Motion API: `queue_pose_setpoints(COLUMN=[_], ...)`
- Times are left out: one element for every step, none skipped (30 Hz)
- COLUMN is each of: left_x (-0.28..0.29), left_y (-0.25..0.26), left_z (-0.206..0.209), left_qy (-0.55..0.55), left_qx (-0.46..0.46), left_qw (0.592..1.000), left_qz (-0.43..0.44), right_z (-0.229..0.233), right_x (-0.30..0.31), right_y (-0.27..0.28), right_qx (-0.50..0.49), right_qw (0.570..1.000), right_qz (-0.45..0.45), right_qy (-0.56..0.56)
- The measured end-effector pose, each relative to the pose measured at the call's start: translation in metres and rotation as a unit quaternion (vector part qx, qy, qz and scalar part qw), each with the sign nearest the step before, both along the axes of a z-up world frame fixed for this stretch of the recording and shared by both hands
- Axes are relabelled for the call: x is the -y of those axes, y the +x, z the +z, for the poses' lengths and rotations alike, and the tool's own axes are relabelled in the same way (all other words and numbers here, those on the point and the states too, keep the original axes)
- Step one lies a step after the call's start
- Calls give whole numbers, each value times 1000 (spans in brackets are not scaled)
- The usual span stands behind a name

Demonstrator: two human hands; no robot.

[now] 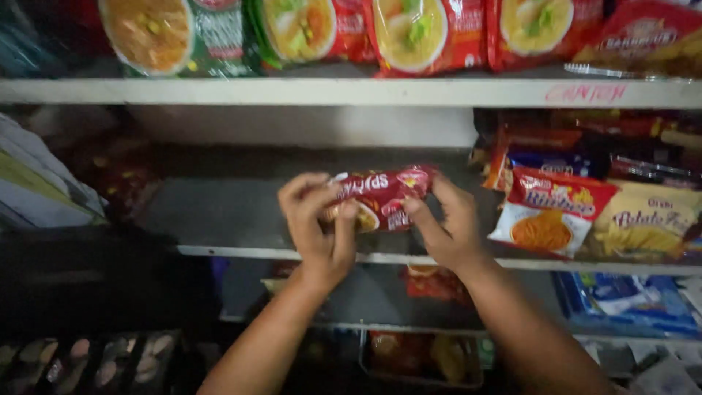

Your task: Organizing various snack bags and instant noodle packets on store shelves.

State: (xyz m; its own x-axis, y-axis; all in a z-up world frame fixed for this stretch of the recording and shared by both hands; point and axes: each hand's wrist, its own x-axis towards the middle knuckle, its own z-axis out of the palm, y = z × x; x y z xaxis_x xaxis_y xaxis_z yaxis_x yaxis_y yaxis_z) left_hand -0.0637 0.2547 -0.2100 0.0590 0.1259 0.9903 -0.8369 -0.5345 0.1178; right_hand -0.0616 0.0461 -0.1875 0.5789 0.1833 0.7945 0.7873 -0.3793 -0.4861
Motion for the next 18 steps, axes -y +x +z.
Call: queue_pose_setpoints(left_x=[4, 9, 13, 17, 21, 24, 25, 26, 27, 27, 26, 26, 27, 27, 26, 25, 24, 23], left_y=[7, 16, 26, 35, 44, 53, 60, 67, 74, 86, 98, 113, 119, 121, 124, 125, 126, 129], left_z=[-12, -21, -31, -37, -44, -51, -58, -65, -72, -89, -105, -119, -122, -126, -131, -133, -135, -134], left_qy=[0, -24, -48, -47, -98, -148, -148, -165, -182, -181, -143, -104, -102, -95, -87, -87, -94, -99], left_qx=[-10, -80, -149, -156, -237, -314, -322, -373, -423, -428, -441, -449, -450, -477, -503, -507, -499, -488], left_qw=[1000, 996, 987, 986, 958, 912, 910, 879, 844, 841, 847, 853, 852, 846, 839, 837, 843, 850], left_qz=[-2, -23, -43, -43, -132, -218, -217, -247, -276, -276, -260, -246, -248, -218, -188, -188, -179, -170], right_z=[-15, -28, -41, -50, -60, -70, -80, -89, -98, -112, -125, -135, -131, -129, -127, -130, -134, -135], right_x=[0, 1, 2, 5, 7, 9, 13, 16, 20, 24, 28, 34, 34, 33, 32, 31, 31, 31], right_y=[5, 12, 19, 28, 36, 44, 52, 61, 70, 77, 85, 95, 97, 97, 97, 98, 99, 102], right_qx=[-10, -48, -86, -93, -139, -186, -193, -242, -289, -293, -290, -283, -283, -270, -257, -261, -270, -276], right_qw=[1000, 998, 993, 992, 985, 974, 973, 957, 938, 936, 939, 942, 942, 945, 948, 947, 944, 941], right_qz=[-2, 7, 15, 14, -7, -27, -28, -34, -39, -41, -55, -69, -71, -82, -94, -95, -106, -118], right_qy=[0, 39, 79, 81, 103, 125, 127, 158, 188, 190, 179, 167, 168, 164, 160, 161, 157, 153])
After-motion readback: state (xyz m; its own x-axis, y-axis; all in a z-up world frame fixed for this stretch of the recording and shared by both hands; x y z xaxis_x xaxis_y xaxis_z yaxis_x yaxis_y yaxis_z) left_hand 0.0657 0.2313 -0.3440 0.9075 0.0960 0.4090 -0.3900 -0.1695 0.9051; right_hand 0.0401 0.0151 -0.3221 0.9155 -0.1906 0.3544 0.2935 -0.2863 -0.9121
